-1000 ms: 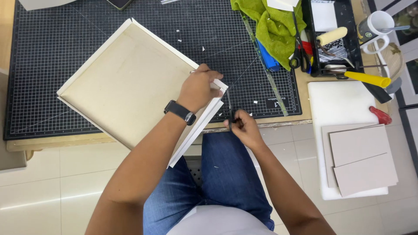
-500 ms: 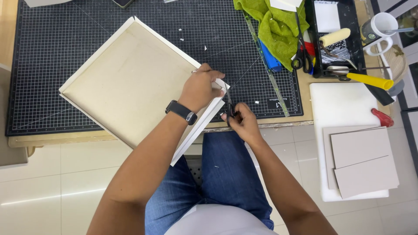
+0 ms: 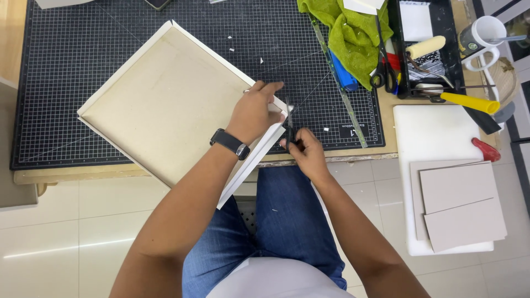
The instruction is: The person trims excess paper from the edges of a canvas using scissors, then applies a white coating to the edges with a small roller and smooths the surface with a red plastic card. The person works on a single canvas placed on a cutting mat.
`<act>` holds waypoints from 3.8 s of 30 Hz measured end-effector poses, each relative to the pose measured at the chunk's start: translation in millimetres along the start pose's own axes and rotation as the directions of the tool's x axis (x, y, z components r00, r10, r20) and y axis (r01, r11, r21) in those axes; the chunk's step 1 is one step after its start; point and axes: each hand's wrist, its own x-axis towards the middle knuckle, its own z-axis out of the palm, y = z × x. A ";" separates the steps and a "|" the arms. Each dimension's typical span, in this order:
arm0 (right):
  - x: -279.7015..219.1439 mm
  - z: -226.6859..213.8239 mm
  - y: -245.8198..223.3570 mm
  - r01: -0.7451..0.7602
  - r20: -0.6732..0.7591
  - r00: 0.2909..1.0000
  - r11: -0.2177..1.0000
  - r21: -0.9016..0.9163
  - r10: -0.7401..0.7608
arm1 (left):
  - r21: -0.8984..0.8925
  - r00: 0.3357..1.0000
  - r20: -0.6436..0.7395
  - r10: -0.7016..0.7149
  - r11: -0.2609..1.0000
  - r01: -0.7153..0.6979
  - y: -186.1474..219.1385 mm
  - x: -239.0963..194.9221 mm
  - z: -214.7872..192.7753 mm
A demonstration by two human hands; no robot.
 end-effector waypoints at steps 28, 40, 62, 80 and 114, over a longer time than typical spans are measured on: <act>-85.9 45.3 -90.5 -0.084 0.068 0.996 0.553 0.829 0.049 | 0.337 0.957 0.026 0.288 0.899 -0.279 -17.7 -146.5 -42.0; -70.3 17.7 -99.0 -0.120 0.159 0.987 0.689 0.715 0.008 | 0.295 0.881 -0.398 0.257 0.945 -0.142 -22.6 -158.1 3.1; -7.9 -21.2 -94.0 0.528 0.361 0.805 0.845 -0.079 -0.470 | 0.129 0.988 -0.153 0.027 0.992 -0.007 9.1 -165.9 -75.0; 17.5 -7.0 -110.4 0.713 0.305 0.698 0.669 -0.210 -0.648 | 0.046 0.995 -0.096 0.007 0.999 -0.002 1.5 -166.0 -104.3; -7.7 28.8 -61.3 0.150 0.035 0.982 0.884 0.442 -0.184 | 0.099 0.977 0.063 0.202 0.973 -0.208 9.8 -221.5 -55.6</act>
